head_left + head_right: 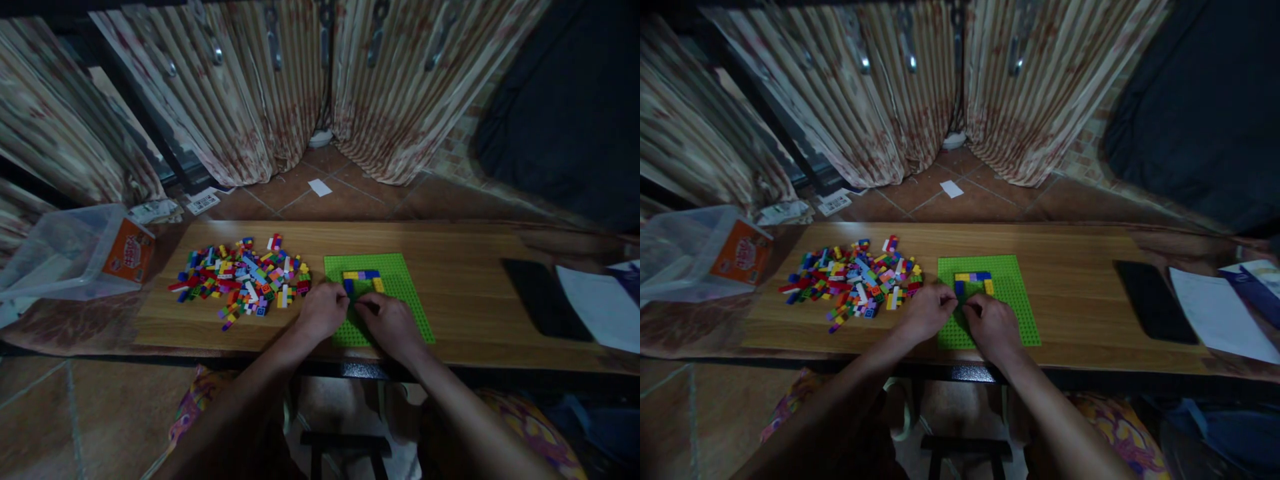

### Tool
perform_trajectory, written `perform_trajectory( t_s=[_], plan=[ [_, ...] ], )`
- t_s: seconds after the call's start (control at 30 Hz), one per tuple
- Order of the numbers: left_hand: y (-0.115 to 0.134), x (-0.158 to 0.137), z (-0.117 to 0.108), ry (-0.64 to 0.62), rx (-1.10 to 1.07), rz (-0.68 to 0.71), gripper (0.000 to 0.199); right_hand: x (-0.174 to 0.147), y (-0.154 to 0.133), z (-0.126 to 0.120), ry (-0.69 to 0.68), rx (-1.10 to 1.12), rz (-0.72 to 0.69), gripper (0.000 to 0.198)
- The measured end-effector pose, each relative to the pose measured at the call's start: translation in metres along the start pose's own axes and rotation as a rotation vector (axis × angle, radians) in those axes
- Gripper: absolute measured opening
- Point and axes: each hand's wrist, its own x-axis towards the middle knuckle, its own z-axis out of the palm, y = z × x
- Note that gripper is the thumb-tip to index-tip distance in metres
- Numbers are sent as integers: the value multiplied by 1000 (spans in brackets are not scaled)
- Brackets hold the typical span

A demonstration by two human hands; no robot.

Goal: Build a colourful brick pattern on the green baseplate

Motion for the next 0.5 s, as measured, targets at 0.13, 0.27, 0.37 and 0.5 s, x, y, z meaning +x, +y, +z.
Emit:
perform_trajectory(
  t_s=[0.13,0.27,0.37,0.5],
  plan=[
    [-1,1,1,19,-3,-14,19,1,0,1,9,24,0,21],
    [-1,1,2,27,-3,-24,18,2,2,1,16,49,-10,23],
    [0,1,3,39,-5,-30,18,4,5,1,16,62,0,26],
    [2,1,0,31,-7,-55,18,8,6,1,35,60,2,27]
  ],
)
